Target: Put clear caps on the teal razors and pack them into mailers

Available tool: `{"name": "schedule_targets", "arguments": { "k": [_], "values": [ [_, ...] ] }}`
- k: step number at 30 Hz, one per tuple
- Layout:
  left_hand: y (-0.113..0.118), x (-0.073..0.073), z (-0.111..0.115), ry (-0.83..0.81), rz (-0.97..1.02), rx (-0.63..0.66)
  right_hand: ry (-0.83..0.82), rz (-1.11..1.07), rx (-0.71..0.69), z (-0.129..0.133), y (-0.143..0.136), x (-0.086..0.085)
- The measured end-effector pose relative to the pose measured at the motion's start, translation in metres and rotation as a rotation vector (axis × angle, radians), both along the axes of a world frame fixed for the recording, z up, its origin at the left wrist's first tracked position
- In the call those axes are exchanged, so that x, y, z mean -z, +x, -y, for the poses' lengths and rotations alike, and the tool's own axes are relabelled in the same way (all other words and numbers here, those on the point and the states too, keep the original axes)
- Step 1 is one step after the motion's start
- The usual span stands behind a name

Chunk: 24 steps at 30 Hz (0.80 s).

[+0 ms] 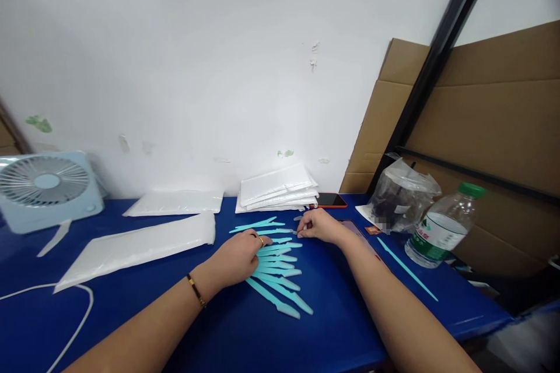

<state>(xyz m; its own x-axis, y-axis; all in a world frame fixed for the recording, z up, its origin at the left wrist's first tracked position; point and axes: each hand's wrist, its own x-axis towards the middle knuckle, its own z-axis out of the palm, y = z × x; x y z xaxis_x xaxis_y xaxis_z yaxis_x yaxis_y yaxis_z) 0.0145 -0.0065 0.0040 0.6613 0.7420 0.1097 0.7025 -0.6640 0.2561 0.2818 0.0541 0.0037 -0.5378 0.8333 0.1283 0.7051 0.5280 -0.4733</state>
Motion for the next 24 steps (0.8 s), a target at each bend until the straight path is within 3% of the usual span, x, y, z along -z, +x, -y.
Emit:
{"name": "schedule_targets", "arguments": {
  "k": [11, 21, 24],
  "values": [
    [0.000, 0.011, -0.023, 0.018, 0.078, -0.119, -0.034, -0.008, -0.037, 0.001, 0.001, 0.000],
    [-0.004, 0.016, -0.026, 0.109, 0.168, -0.097, -0.006, -0.024, -0.085, 0.000, -0.001, 0.003],
    [-0.008, 0.014, -0.027, 0.069, 0.137, -0.085, -0.011, -0.028, -0.097, 0.000, -0.002, 0.003]
  ]
}}
